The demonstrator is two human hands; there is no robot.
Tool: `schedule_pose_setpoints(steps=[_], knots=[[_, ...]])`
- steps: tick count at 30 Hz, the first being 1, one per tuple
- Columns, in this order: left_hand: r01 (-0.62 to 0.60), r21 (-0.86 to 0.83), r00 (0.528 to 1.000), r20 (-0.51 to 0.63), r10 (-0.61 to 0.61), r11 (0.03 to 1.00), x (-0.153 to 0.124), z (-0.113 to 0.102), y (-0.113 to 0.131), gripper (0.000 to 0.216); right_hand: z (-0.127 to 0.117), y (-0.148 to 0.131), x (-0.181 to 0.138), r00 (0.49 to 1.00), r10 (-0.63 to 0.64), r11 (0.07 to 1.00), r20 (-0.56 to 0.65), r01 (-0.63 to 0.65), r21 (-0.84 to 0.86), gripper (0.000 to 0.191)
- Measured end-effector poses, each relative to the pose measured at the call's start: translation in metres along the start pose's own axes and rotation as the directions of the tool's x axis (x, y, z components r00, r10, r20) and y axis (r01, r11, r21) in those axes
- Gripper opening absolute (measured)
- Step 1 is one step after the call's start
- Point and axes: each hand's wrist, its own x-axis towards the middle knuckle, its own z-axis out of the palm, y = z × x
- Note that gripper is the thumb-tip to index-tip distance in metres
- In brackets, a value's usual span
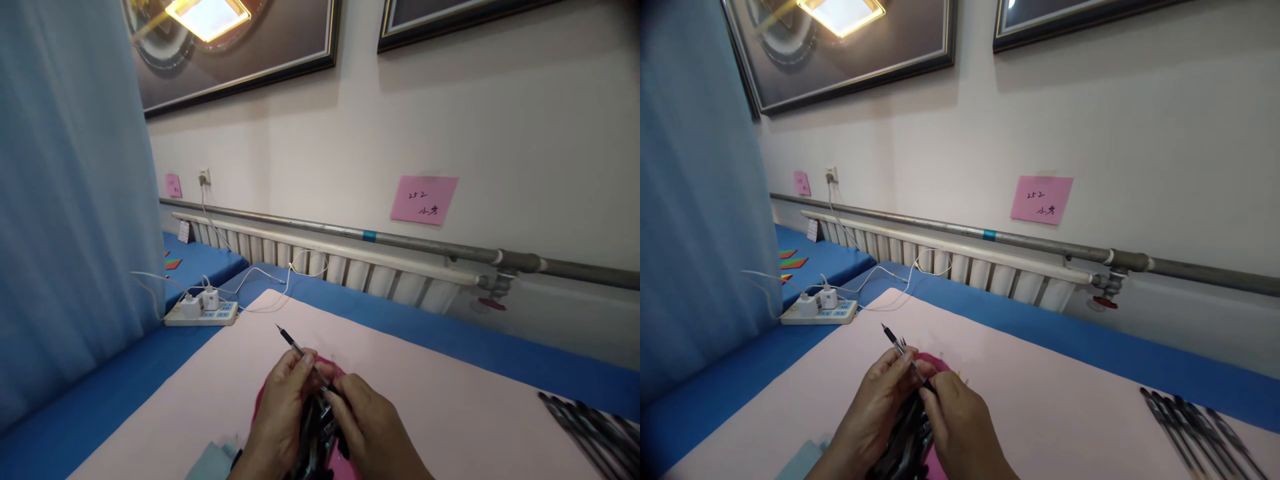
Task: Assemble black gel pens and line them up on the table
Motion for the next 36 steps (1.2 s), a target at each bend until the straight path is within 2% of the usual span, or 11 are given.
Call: schedule_pose_setpoints(steps=[8, 11, 14, 17, 20, 23, 27, 31, 36], knots=[[-0.007, -0.025, 0.999, 0.049, 0.008, 1.0, -0.001, 0.002, 0.004, 0.019, -0.008, -0.015, 0.006, 0.966, 0.224, 0.927, 0.131, -0.253, 0.276, 0.027], [-0.009, -0.011, 1.0, -0.02, 0.009, 1.0, 0.002, -0.002, 0.009, 0.021, -0.016, -0.015, 0.01, 0.945, 0.283, 0.892, 0.165, -0.323, 0.316, 0.026], [-0.034, 0.006, 0.993, -0.114, 0.034, 0.999, 0.006, -0.011, 0.017, 0.022, -0.026, -0.007, 0.014, 0.931, 0.356, 0.877, 0.077, -0.361, 0.318, 0.027], [-0.073, -0.007, 0.985, -0.16, 0.071, 0.997, 0.009, -0.019, 0.025, 0.021, -0.032, 0.009, 0.016, 0.892, 0.451, 0.847, -0.017, -0.422, 0.323, 0.025], [-0.059, 0.003, 0.979, -0.196, 0.058, 0.998, 0.012, -0.024, 0.029, 0.021, -0.034, 0.019, 0.016, 0.863, 0.504, 0.824, -0.031, -0.47, 0.316, 0.022], [-0.007, 0.034, 0.977, -0.213, 0.014, 0.999, 0.013, -0.026, 0.032, 0.022, -0.037, 0.02, 0.015, 0.899, 0.432, 0.879, 0.065, -0.436, 0.19, 0.02], [0.032, 0.04, 0.979, -0.201, -0.023, 0.999, 0.013, -0.025, 0.033, 0.034, -0.043, 0.011, 0.012, 0.938, 0.276, 0.958, 0.208, -0.25, -0.141, 0.021], [0.01, 0.057, 0.983, -0.182, 0.001, 0.998, 0.011, -0.026, 0.034, 0.036, -0.04, 0.014, 0.009, 0.963, 0.195, 0.943, 0.187, -0.131, -0.306, 0.023], [-0.022, 0.048, 0.975, -0.22, 0.032, 0.999, 0.011, -0.028, 0.039, 0.033, -0.022, 0.039, 0.003, 0.984, 0.143, 0.94, 0.106, -0.101, -0.326, 0.034]])
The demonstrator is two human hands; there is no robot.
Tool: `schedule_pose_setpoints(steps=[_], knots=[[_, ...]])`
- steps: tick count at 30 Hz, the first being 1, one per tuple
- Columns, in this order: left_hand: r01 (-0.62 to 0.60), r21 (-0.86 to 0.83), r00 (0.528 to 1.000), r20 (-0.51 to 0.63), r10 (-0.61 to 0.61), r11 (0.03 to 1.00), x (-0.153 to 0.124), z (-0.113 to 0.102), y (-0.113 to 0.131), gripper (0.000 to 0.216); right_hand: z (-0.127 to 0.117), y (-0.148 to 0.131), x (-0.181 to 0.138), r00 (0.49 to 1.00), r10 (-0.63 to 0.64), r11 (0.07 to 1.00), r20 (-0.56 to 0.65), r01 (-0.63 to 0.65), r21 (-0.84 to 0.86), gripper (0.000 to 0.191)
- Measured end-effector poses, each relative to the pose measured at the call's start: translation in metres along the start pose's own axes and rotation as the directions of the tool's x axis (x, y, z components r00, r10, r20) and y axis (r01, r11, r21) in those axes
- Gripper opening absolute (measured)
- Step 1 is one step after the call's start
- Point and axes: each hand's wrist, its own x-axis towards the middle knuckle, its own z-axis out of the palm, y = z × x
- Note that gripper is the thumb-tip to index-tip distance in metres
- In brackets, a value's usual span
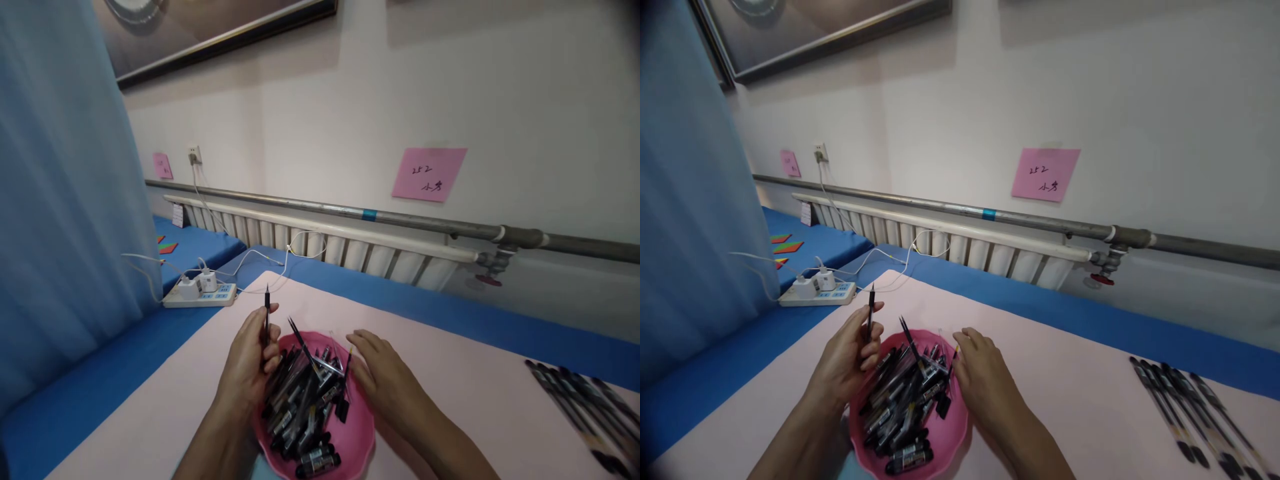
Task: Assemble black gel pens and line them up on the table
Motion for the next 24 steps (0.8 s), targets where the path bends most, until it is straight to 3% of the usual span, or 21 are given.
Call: schedule_pose_setpoints(steps=[4, 7, 10, 18, 24], knots=[[0.002, -0.017, 1.0, -0.018, -0.002, 1.0, 0.001, -0.001, 0.003, 0.032, 0.006, 0.004, 0.0, 0.999, -0.026, 0.995, -0.019, 0.028, 0.091, 0.03], [0.0, -0.021, 1.0, -0.02, -0.001, 1.0, 0.002, -0.001, 0.004, 0.03, -0.001, -0.003, -0.001, 0.992, -0.127, 0.986, 0.025, 0.123, 0.114, 0.025], [-0.003, -0.025, 1.0, -0.022, 0.002, 1.0, 0.001, 0.0, 0.003, 0.03, -0.004, -0.015, 0.001, 0.979, -0.194, 0.98, 0.059, 0.19, 0.062, 0.025], [0.002, -0.004, 0.999, 0.033, -0.002, 1.0, 0.0, 0.002, -0.006, 0.036, 0.015, -0.033, 0.012, 0.961, -0.203, 0.965, 0.188, 0.229, -0.128, 0.031], [0.011, -0.01, 1.0, 0.022, -0.011, 1.0, 0.001, 0.002, -0.005, 0.041, 0.016, -0.036, 0.007, 0.97, -0.175, 0.962, 0.168, 0.205, -0.181, 0.032]])
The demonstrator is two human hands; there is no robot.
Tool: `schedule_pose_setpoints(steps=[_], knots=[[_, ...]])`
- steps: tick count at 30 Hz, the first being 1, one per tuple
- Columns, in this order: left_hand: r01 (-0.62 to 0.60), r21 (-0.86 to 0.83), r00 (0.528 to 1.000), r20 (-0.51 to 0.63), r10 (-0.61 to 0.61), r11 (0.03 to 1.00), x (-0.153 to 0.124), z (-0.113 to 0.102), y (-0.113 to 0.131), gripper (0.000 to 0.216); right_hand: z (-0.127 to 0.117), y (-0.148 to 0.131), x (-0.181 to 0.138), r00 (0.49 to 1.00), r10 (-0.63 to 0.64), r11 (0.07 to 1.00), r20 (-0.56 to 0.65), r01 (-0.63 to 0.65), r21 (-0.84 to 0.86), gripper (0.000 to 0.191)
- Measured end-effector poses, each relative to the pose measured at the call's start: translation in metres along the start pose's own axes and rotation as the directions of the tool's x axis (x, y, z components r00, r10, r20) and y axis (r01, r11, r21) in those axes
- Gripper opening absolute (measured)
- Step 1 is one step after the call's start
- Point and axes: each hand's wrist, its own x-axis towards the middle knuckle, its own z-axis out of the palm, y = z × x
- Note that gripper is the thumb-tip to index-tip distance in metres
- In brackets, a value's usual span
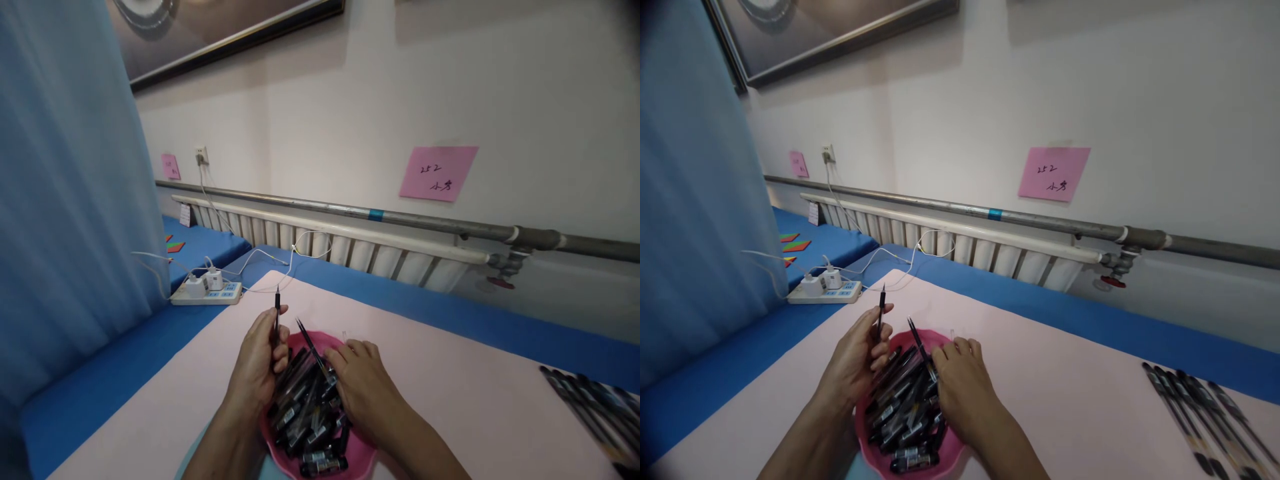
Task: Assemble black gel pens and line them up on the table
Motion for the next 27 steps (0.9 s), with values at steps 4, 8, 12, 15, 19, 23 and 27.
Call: schedule_pose_setpoints(steps=[4, 8, 12, 15, 19, 23, 27], knots=[[0.006, -0.002, 1.0, -0.016, -0.006, 1.0, -0.001, 0.001, 0.001, 0.04, -0.001, -0.001, -0.001, 1.0, 0.022, 0.999, 0.002, -0.022, -0.023, 0.029], [0.003, -0.015, 1.0, -0.007, -0.003, 1.0, -0.002, 0.002, 0.002, 0.037, -0.001, 0.003, -0.002, 0.999, 0.042, 0.999, 0.034, -0.042, -0.015, 0.024], [0.014, -0.021, 1.0, -0.003, -0.014, 1.0, -0.001, 0.001, 0.003, 0.035, -0.003, 0.009, -0.001, 0.998, 0.067, 0.996, 0.009, -0.068, 0.053, 0.023], [0.014, -0.011, 1.0, -0.005, -0.014, 1.0, -0.001, 0.001, 0.003, 0.035, -0.008, 0.009, 0.0, 0.995, 0.084, 0.991, -0.062, -0.076, 0.113, 0.022], [0.013, -0.033, 1.0, -0.005, -0.013, 0.999, 0.001, -0.001, 0.003, 0.037, -0.016, 0.001, 0.001, 0.981, 0.026, 0.98, -0.192, 0.012, 0.197, 0.024], [-0.003, -0.052, 1.0, -0.012, 0.002, 0.999, 0.002, -0.003, 0.002, 0.036, -0.014, -0.007, -0.002, 0.986, -0.033, 0.957, -0.161, 0.078, 0.28, 0.023], [0.023, -0.068, 1.0, -0.007, -0.024, 0.997, 0.001, -0.002, 0.003, 0.032, -0.01, -0.007, -0.004, 0.994, -0.066, 0.949, -0.088, 0.09, 0.302, 0.024]])
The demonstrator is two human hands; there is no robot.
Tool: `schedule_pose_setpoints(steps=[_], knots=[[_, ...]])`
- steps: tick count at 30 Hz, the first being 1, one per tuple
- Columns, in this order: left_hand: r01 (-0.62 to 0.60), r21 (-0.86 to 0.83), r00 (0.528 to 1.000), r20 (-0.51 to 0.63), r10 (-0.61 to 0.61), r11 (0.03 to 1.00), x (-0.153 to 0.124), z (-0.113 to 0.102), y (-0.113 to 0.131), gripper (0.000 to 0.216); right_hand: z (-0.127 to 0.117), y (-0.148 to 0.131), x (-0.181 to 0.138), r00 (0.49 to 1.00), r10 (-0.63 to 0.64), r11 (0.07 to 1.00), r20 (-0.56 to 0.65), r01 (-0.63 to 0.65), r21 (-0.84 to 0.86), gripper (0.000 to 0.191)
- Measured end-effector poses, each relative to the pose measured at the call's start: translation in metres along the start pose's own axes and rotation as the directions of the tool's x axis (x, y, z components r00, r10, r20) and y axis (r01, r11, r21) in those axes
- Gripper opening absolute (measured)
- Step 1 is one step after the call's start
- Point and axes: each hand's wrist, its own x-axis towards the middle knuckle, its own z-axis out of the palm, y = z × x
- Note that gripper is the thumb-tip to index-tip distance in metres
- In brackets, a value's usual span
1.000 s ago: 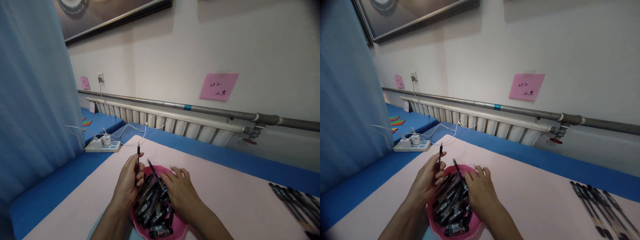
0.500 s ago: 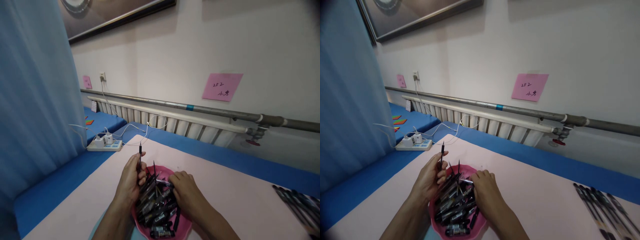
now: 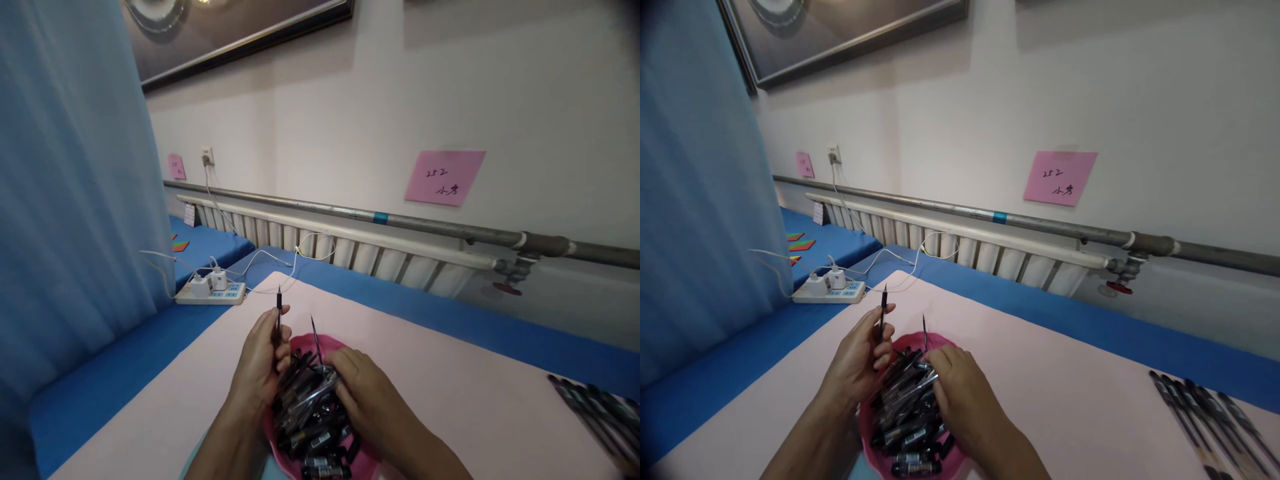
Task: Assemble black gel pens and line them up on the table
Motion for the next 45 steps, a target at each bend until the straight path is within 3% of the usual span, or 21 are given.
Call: schedule_pose_setpoints(steps=[4, 8, 10, 12, 14, 18, 21, 25, 31, 40, 45], knots=[[0.028, -0.006, 1.0, -0.001, -0.028, 1.0, 0.0, 0.002, 0.001, 0.03, -0.008, 0.003, 0.002, 0.999, -0.044, 0.999, -0.021, 0.044, 0.026, 0.021], [0.018, 0.017, 1.0, 0.024, -0.018, 1.0, 0.0, 0.002, -0.001, 0.032, -0.015, 0.006, 0.003, 0.976, -0.105, 0.992, -0.189, 0.117, 0.053, 0.023], [0.028, 0.038, 0.998, 0.048, -0.029, 0.999, -0.001, 0.002, -0.003, 0.033, -0.015, 0.007, 0.003, 0.956, -0.035, 0.989, -0.29, 0.075, 0.125, 0.019], [0.07, 0.089, 0.992, 0.097, -0.079, 0.994, -0.004, 0.004, -0.008, 0.034, -0.014, 0.007, 0.003, 0.915, 0.148, 0.953, -0.376, -0.029, 0.303, 0.013], [0.134, 0.169, 0.974, 0.159, -0.162, 0.976, -0.009, 0.008, -0.014, 0.034, -0.015, 0.006, 0.005, 0.835, 0.377, 0.827, -0.401, -0.108, 0.552, 0.012], [0.214, 0.317, 0.925, 0.24, -0.296, 0.924, -0.019, 0.017, -0.029, 0.034, -0.022, 0.007, 0.01, 0.694, 0.684, 0.365, -0.226, -0.058, 0.929, 0.03], [0.24, 0.394, 0.884, 0.289, -0.368, 0.887, -0.026, 0.023, -0.037, 0.035, -0.029, 0.012, 0.012, 0.626, 0.774, 0.054, -0.097, 0.088, 0.995, 0.036], [0.26, 0.485, 0.867, 0.263, -0.424, 0.835, -0.032, 0.029, -0.044, 0.036, -0.034, 0.017, 0.013, 0.602, 0.799, -0.146, 0.013, 0.173, 0.974, 0.038], [0.261, 0.488, 0.867, 0.261, -0.424, 0.833, -0.032, 0.031, -0.049, 0.038, -0.027, 0.01, 0.015, 0.627, 0.777, -0.178, 0.047, 0.147, 0.973, 0.036], [0.268, 0.444, 0.886, 0.235, -0.4, 0.855, -0.028, 0.026, -0.051, 0.037, -0.023, 0.009, 0.014, 0.613, 0.787, -0.196, 0.063, 0.152, 0.969, 0.036], [0.276, 0.461, 0.873, 0.246, -0.421, 0.843, -0.03, 0.029, -0.048, 0.036, -0.019, 0.003, 0.013, 0.661, 0.746, -0.157, 0.075, 0.066, 0.985, 0.037]])
